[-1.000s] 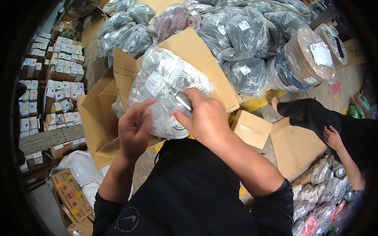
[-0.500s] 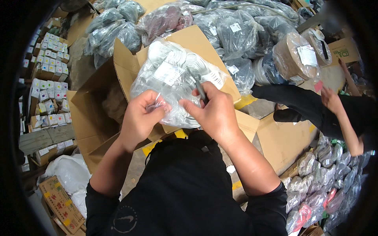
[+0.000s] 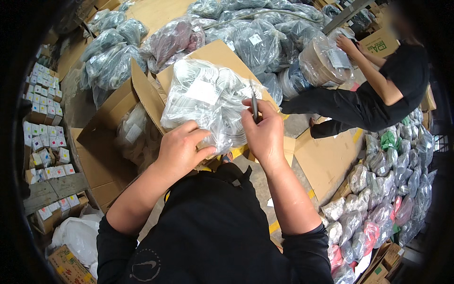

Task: The person opens a cardboard box with a box cutter, removes several plastic-wrapped bundles of white plastic items, and places them on a nearby surface. The person then cuts open one bundle to reveal the contents.

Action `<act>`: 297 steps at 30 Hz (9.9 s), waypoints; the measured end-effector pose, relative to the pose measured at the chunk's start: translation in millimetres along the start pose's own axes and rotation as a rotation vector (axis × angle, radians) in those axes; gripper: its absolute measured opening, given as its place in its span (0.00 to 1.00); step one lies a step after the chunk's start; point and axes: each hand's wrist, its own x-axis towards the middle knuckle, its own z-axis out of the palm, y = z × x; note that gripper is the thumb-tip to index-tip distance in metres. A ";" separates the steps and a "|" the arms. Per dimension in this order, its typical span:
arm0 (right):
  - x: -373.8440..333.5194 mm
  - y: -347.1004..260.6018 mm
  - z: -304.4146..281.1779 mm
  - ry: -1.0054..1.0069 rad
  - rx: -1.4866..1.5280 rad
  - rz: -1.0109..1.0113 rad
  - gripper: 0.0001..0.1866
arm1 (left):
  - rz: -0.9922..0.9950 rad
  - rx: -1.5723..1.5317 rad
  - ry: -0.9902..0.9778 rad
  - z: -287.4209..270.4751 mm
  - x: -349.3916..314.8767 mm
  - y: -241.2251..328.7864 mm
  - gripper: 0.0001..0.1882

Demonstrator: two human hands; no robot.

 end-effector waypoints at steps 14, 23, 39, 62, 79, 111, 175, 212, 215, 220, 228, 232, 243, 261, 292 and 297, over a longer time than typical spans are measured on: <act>12.2 -11.2 -17.5 -0.046 -0.071 0.153 0.10 | 0.207 0.024 -0.027 -7.4 13.3 6.4 0.24; -1.7 -28.2 -22.5 -0.345 0.088 -0.012 0.08 | 0.414 -0.043 -0.128 -5.2 15.2 7.1 0.22; 7.9 -9.9 -30.3 -0.327 -0.580 -0.176 0.10 | 0.005 0.108 -0.062 16.3 42.2 15.8 0.12; -0.5 0.8 -18.8 -0.186 -0.398 0.019 0.16 | 0.045 0.217 -0.108 26.9 53.3 11.6 0.12; -3.8 24.9 -5.7 0.121 -0.296 -0.092 0.16 | 0.112 -0.226 0.244 24.1 43.3 -10.6 0.08; -4.0 -8.8 -17.6 -0.434 0.029 0.104 0.10 | 0.036 -0.269 0.152 23.3 27.4 -2.3 0.16; 4.1 -21.4 -23.9 -0.434 -0.195 0.284 0.15 | 0.247 -0.112 0.228 34.7 18.2 -2.4 0.12; -21.3 -54.8 -58.4 -0.356 -0.245 0.067 0.05 | 0.043 -0.169 0.223 29.8 27.6 -7.5 0.14; -29.2 -44.6 -50.5 -0.387 -0.268 -0.052 0.04 | 0.060 -0.200 0.268 28.5 34.7 -7.2 0.16; -42.4 -22.3 -30.7 -0.415 -0.350 -0.308 0.11 | 0.181 -0.239 0.285 26.6 49.1 -12.4 0.22; -50.4 -1.4 -46.1 -0.481 -0.302 -0.470 0.13 | 0.152 -0.167 0.165 10.9 62.3 -21.6 0.05; -49.7 1.5 -46.4 -0.471 -0.277 -0.559 0.12 | 0.085 -0.203 0.282 9.2 75.5 -13.3 0.04; -63.7 -14.3 -31.5 -0.371 -0.253 -0.683 0.15 | -0.491 -0.913 -0.177 8.2 35.7 5.9 0.17; -23.9 -53.7 -15.6 -0.357 0.699 0.354 0.17 | -0.234 -1.511 -0.223 -79.3 23.7 -17.6 0.08; -4.9 -138.7 18.4 -0.603 1.255 0.042 0.06 | 0.051 -1.227 0.127 -149.3 20.8 2.4 0.11; -5.9 -136.9 27.6 -0.626 1.389 0.206 0.12 | 0.053 -1.272 0.114 -146.2 24.5 6.8 0.09</act>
